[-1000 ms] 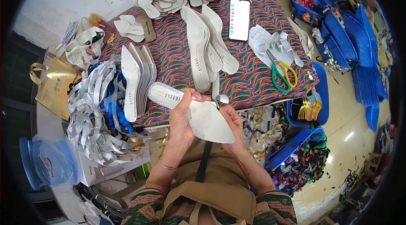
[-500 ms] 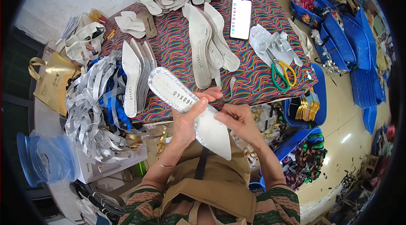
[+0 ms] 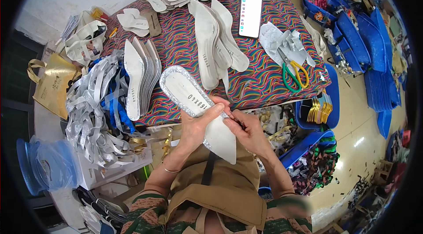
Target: The person sits at a workbench and assembles white shoe soles by hand. They pick up a sole, apply a silver glittery strip along the edge, and place the finished item on a stack. The process is repeated for multiple soles throughout the clip.
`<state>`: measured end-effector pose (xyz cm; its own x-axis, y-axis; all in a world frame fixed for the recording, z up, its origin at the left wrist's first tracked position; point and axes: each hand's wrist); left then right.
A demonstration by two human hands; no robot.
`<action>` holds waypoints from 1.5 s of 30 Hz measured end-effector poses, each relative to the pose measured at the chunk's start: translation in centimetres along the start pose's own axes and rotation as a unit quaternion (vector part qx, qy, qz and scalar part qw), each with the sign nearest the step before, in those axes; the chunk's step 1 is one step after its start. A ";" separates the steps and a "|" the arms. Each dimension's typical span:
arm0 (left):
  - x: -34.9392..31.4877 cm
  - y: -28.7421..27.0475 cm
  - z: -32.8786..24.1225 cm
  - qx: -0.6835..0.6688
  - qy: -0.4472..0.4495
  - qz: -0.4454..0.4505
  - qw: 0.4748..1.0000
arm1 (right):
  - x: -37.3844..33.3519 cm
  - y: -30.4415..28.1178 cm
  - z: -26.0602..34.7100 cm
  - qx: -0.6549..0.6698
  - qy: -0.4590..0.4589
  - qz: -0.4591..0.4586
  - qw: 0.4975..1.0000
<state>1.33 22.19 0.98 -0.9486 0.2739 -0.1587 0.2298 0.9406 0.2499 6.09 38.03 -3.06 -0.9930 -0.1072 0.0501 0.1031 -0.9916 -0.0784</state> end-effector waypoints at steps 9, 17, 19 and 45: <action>0.4 0.1 -0.1 0.056 0.039 0.019 0.997 | 0.3 -1.0 -0.7 0.031 -0.011 0.018 0.999; 0.1 -1.3 0.2 0.134 -0.021 0.109 0.985 | 1.6 -2.3 0.9 0.050 -0.028 -0.034 0.998; -0.2 -1.7 0.7 0.167 -0.042 0.173 0.970 | 3.2 -3.5 1.6 0.048 -0.034 -0.059 0.997; 0.9 -1.3 0.9 -0.031 -0.178 0.411 0.894 | 7.4 0.2 -1.1 0.415 0.050 -0.032 0.908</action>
Point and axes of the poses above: each hand's wrist, its own x-axis towards the middle knuckle, its own y-axis out of the palm, z = x × y, and after that the axes turned 5 degrees about x, right-handed
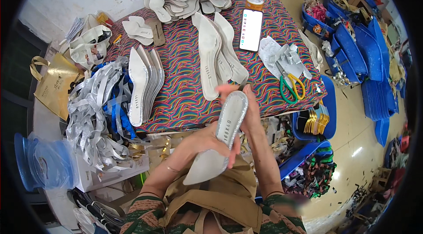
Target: The person sits at a workbench and assembles white shoe soles by hand. They pick up a sole, apply a silver glittery strip along the edge, and place the finished item on a stack. The process is repeated for multiple soles throughout the clip.
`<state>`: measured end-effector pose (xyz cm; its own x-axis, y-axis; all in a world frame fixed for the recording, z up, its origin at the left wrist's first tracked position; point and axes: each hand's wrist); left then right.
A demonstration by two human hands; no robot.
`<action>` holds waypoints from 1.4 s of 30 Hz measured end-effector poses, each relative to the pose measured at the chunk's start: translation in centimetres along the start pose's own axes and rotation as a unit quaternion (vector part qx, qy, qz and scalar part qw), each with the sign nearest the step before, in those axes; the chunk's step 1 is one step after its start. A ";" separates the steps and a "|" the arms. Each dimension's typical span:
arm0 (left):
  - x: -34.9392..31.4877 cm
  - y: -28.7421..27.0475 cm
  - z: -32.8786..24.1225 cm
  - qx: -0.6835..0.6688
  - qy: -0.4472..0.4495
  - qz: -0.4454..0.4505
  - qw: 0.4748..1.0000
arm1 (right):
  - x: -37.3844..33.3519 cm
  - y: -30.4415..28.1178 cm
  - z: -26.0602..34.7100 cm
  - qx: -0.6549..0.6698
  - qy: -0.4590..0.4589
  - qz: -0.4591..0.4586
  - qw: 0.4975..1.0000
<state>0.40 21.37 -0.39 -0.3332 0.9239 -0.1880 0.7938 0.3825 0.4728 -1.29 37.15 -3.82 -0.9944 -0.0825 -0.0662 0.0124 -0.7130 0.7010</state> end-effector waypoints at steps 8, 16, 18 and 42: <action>0.3 -0.2 1.2 -0.149 0.149 -0.084 0.974 | 0.2 1.3 0.8 -0.036 -0.107 -0.092 0.989; -1.0 0.3 0.1 0.055 0.055 -0.224 0.971 | -0.5 1.5 1.1 -0.166 -0.104 -0.031 0.980; -1.0 0.0 -0.2 0.052 0.055 -0.236 0.969 | -0.7 1.5 1.1 -0.235 -0.132 0.038 0.962; -5.4 -15.8 4.8 0.554 0.079 -0.625 0.545 | -4.4 -0.7 -9.3 -0.353 0.010 0.002 0.936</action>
<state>-7.84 10.37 -10.96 -0.9355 -0.0423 0.3508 -0.3124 0.5629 -0.7652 4.01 31.58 -10.62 -0.9921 -0.0947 -0.0817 0.0900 -0.9942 0.0591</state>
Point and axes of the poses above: each hand's wrist, its own x-axis towards the middle knuckle, its own y-axis out of the palm, z = x × y, and after that the axes turned 5 degrees about x, right-handed
